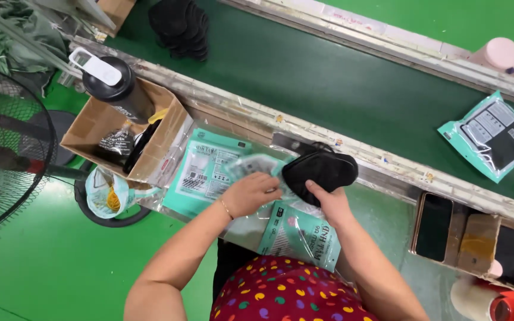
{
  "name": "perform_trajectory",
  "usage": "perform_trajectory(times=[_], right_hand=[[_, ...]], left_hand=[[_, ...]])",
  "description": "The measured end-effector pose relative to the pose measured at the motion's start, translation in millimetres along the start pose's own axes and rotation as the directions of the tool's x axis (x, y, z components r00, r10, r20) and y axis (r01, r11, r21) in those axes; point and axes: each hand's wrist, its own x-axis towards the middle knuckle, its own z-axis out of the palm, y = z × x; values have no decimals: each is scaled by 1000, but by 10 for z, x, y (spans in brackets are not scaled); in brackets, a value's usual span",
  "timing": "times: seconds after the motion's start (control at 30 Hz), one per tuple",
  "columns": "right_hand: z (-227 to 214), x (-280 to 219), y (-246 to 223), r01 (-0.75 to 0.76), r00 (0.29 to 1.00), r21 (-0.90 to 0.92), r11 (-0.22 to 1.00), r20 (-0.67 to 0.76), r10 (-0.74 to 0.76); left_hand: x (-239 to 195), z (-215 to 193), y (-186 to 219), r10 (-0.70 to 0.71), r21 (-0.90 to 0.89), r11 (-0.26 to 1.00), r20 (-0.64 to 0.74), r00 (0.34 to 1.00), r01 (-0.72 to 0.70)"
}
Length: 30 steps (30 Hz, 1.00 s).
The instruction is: Manually placing black face masks into printed plastic pouches and organizing them on an assembly line.
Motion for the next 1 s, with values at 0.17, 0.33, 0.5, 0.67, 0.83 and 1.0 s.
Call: perform_trajectory(times=[0.17,0.33,0.5,0.67,0.83,1.0], right_hand=[[-95,-45,435,163,983,-386,908,144,-115],[85,-241,86,171,975,-238,956,178,-130],[70,-275,-58,617,739,-383,688,582,-338],[-46,-235,164,45,951,-448,893,293,99],[164,-344,-17,307,838,-545,780,543,49],[-78,-209,-149,733,629,-290,615,633,-451]], left_hand=[[98,114,14,-53,-80,995,58,997,57],[359,-154,122,-288,-124,958,-449,846,260],[310,-38,118,-487,-282,863,-245,838,419],[345,-100,80,-595,-257,801,-253,763,540],[505,101,271,-469,-247,875,-210,858,417],[288,434,-14,-702,-375,709,-300,646,597]])
